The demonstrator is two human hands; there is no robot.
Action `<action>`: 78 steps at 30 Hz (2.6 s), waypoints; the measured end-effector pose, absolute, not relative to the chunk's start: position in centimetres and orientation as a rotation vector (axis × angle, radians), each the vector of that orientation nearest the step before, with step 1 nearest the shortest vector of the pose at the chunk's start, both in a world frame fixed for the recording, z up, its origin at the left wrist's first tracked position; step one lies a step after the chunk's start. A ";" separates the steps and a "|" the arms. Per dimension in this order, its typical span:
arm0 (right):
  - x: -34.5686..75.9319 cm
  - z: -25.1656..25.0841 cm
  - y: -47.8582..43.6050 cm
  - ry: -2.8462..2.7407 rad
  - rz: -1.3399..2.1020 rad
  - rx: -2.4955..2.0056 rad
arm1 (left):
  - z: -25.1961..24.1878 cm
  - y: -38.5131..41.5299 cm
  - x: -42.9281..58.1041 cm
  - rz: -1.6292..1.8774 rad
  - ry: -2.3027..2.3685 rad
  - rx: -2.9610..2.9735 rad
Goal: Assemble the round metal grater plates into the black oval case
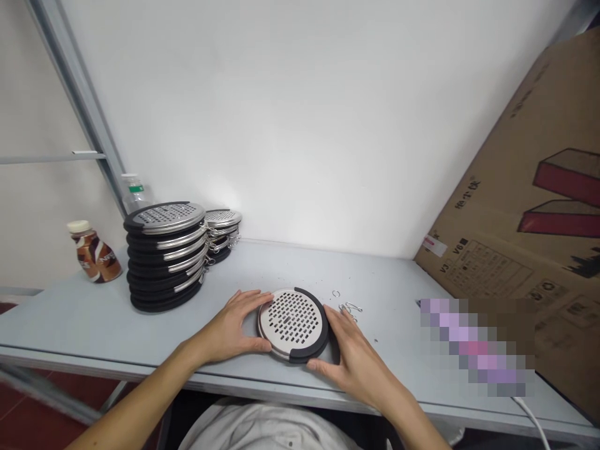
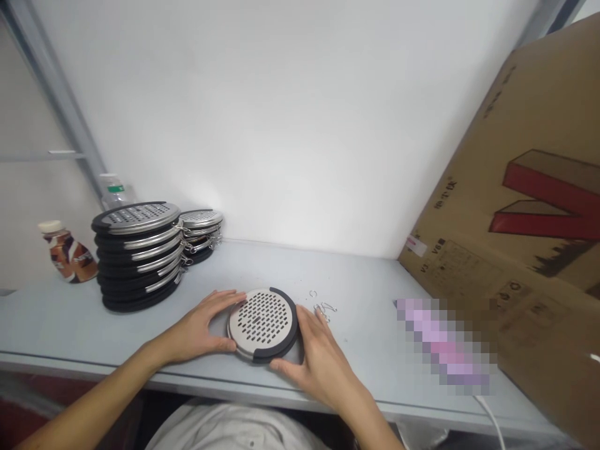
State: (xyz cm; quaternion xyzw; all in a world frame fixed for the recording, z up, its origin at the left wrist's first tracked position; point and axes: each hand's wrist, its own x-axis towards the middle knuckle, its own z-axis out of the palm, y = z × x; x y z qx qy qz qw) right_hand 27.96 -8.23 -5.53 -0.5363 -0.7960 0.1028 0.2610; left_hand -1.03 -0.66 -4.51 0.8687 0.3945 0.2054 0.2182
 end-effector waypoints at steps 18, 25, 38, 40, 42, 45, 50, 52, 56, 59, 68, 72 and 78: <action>29.1 -6.7 -8.6 -2.176 0.039 -1.229 | -5.2 -0.3 -1.7 0.792 1.231 2.302; 28.3 -6.3 -8.1 -2.278 0.085 -1.301 | -5.8 0.2 -1.5 0.827 1.126 2.386; 26.1 -5.7 -9.1 -2.155 0.186 -1.325 | -4.4 -1.3 -0.9 1.116 1.058 2.224; 25.2 -5.9 -9.2 -2.123 0.147 -1.302 | -4.5 -1.6 -1.0 1.181 1.006 2.270; 24.5 -6.1 -9.4 -2.092 0.108 -1.235 | -4.6 -1.7 -1.0 1.253 0.992 2.299; 24.0 -6.3 -9.5 -1.992 0.175 -1.126 | -4.4 -1.5 -1.0 1.329 1.099 2.305; 23.8 -6.0 -9.1 -1.625 0.661 -1.167 | -4.6 -0.5 -0.9 1.196 1.201 2.176; 23.9 -5.9 -8.7 -1.495 0.851 -1.159 | -4.7 -0.4 -0.8 1.064 1.123 2.084; 24.5 -6.2 -8.0 -1.408 0.916 -1.156 | -4.7 -0.5 -0.5 0.951 1.069 1.994; 25.3 -6.6 -7.9 -1.434 0.785 -1.274 | -4.7 -0.5 -0.4 0.915 1.115 2.052; 26.2 -5.3 -8.7 -1.604 0.827 -1.444 | -5.2 -0.5 -0.4 0.807 1.146 2.224; 26.4 -5.4 -8.8 -1.624 0.814 -1.465 | -5.1 -0.4 -0.3 0.800 1.146 2.205; 26.9 -5.6 -8.8 -1.695 0.780 -1.471 | -4.8 -0.5 -0.2 0.796 1.108 2.216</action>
